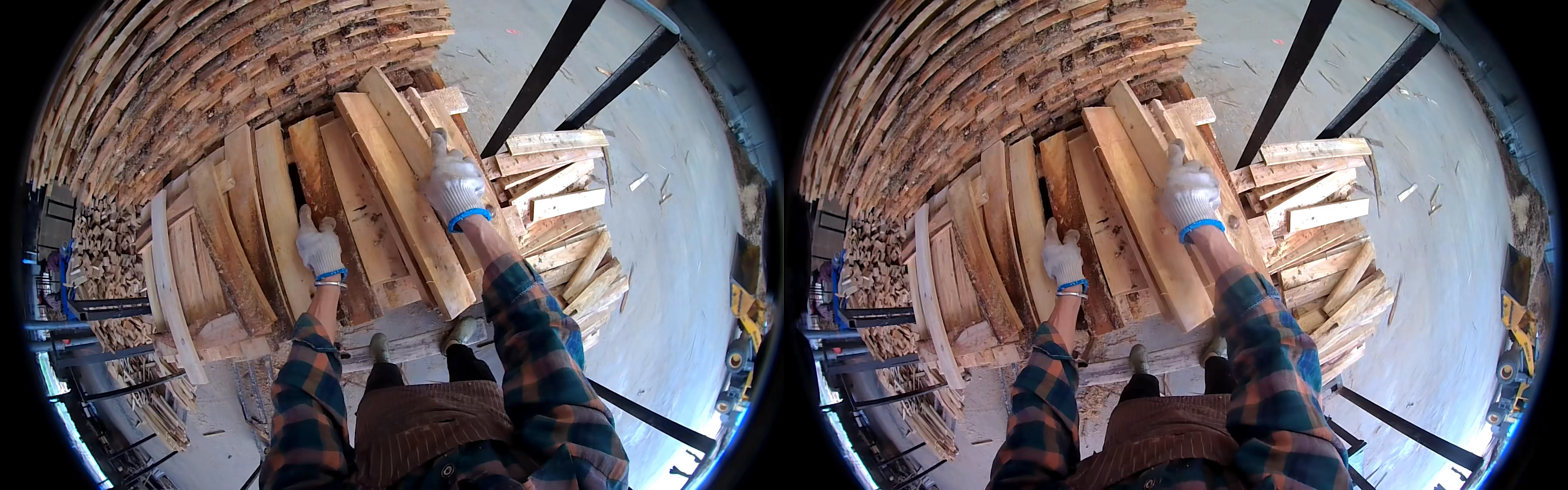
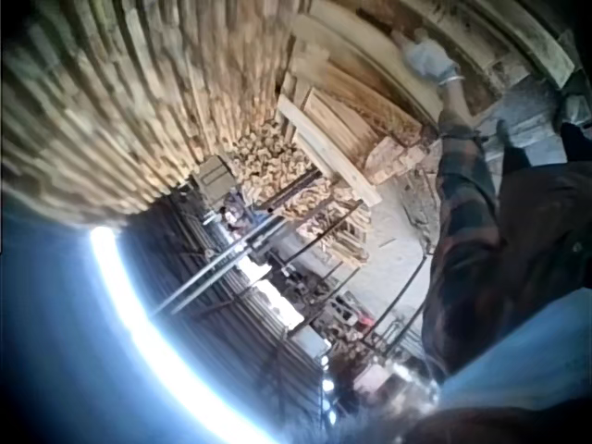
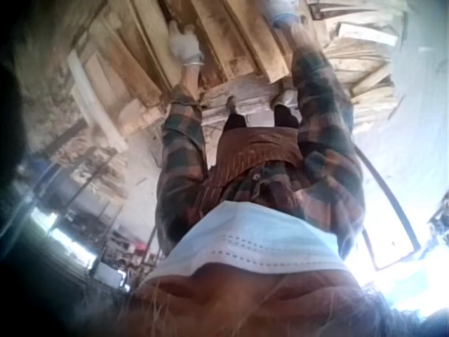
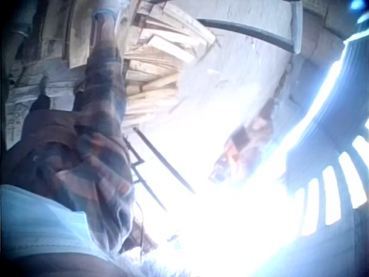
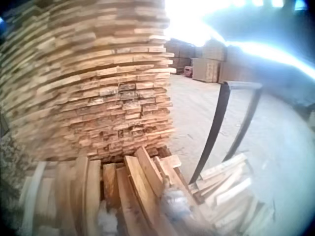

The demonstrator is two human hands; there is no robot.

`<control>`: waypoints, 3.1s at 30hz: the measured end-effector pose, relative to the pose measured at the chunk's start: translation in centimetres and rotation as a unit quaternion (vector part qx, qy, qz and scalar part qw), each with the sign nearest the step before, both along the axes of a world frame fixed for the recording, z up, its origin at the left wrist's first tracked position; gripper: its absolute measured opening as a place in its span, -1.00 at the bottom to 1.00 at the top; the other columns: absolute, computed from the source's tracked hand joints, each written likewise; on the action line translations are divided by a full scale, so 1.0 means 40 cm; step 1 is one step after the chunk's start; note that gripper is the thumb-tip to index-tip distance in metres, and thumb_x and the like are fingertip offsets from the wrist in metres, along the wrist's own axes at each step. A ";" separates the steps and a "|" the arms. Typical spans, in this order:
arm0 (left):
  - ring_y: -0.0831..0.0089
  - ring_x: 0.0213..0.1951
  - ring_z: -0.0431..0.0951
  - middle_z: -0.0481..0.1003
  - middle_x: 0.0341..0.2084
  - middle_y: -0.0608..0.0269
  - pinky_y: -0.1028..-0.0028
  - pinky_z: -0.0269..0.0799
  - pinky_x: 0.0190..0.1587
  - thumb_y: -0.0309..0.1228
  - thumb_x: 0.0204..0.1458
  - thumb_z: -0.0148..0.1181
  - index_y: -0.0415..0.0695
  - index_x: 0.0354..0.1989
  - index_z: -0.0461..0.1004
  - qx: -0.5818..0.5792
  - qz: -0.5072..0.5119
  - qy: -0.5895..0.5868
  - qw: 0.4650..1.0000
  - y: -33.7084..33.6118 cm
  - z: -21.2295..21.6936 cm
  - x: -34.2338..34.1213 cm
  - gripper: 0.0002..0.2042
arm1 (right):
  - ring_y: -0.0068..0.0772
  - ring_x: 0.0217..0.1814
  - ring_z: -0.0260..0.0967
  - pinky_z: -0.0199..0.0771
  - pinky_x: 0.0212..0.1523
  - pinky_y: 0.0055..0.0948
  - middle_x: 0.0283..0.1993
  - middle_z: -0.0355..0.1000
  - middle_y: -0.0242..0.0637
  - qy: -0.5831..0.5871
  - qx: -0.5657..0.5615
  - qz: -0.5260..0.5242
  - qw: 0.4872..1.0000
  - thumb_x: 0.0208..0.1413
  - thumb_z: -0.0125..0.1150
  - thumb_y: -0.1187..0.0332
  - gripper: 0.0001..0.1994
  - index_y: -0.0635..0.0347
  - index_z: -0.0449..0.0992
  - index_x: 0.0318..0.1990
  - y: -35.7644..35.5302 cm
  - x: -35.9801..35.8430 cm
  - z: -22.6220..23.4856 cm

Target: The person stacks wooden planks and boards in a lumber yard. They pick up individual pieces of wood from a pile and arrange them vertically on a metal rack, creating a neat stack.

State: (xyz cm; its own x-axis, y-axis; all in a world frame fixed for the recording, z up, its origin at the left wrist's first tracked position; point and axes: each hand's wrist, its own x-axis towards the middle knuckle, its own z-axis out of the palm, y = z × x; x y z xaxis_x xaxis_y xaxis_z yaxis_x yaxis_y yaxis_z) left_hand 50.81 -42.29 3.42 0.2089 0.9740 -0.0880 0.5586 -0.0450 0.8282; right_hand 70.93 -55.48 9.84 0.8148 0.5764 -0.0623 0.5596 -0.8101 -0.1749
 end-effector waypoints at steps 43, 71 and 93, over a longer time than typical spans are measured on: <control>0.01 -0.07 0.56 0.54 -0.14 -0.22 0.22 0.45 0.01 -0.08 -0.28 0.41 -0.25 0.14 0.42 -0.092 -0.089 0.077 0.989 -0.148 0.053 0.410 -0.24 | -0.42 -0.11 0.43 0.45 -0.02 -0.42 -0.13 0.48 -0.28 0.515 0.516 0.013 0.684 0.10 0.08 0.29 -0.62 0.34 0.44 0.03 -0.357 0.391 -0.258; 0.17 0.27 0.28 0.19 0.30 -0.13 0.32 0.46 0.11 -0.41 -0.30 0.54 -0.22 0.41 0.03 -0.011 -0.114 -0.020 0.993 0.056 0.102 -0.013 0.03 | -0.62 -0.23 0.46 0.49 -0.21 -0.63 -0.19 0.53 -0.39 0.551 0.423 0.044 0.718 0.17 0.21 0.37 -0.39 0.40 0.18 0.34 -0.306 0.427 -0.213; 0.37 -0.29 0.54 0.47 -0.05 0.07 0.50 0.46 -0.36 -0.62 -0.08 0.26 -0.16 0.42 0.05 -0.086 -0.059 -0.189 0.976 0.219 -0.021 -0.157 -0.19 | 0.14 0.08 0.39 0.48 0.00 -0.07 0.09 0.29 0.21 0.128 0.000 -0.008 0.992 -0.07 0.40 0.11 -0.03 0.13 -0.09 0.43 -0.006 0.021 0.036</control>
State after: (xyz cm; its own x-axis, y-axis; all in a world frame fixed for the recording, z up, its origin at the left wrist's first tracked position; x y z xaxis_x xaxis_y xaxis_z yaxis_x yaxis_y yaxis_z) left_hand 44.53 -33.53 2.58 0.3679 0.9187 -0.1436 0.2110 0.0679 0.9751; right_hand 71.75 -55.72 11.28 0.7807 0.5640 -0.2690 0.4845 -0.8182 -0.3095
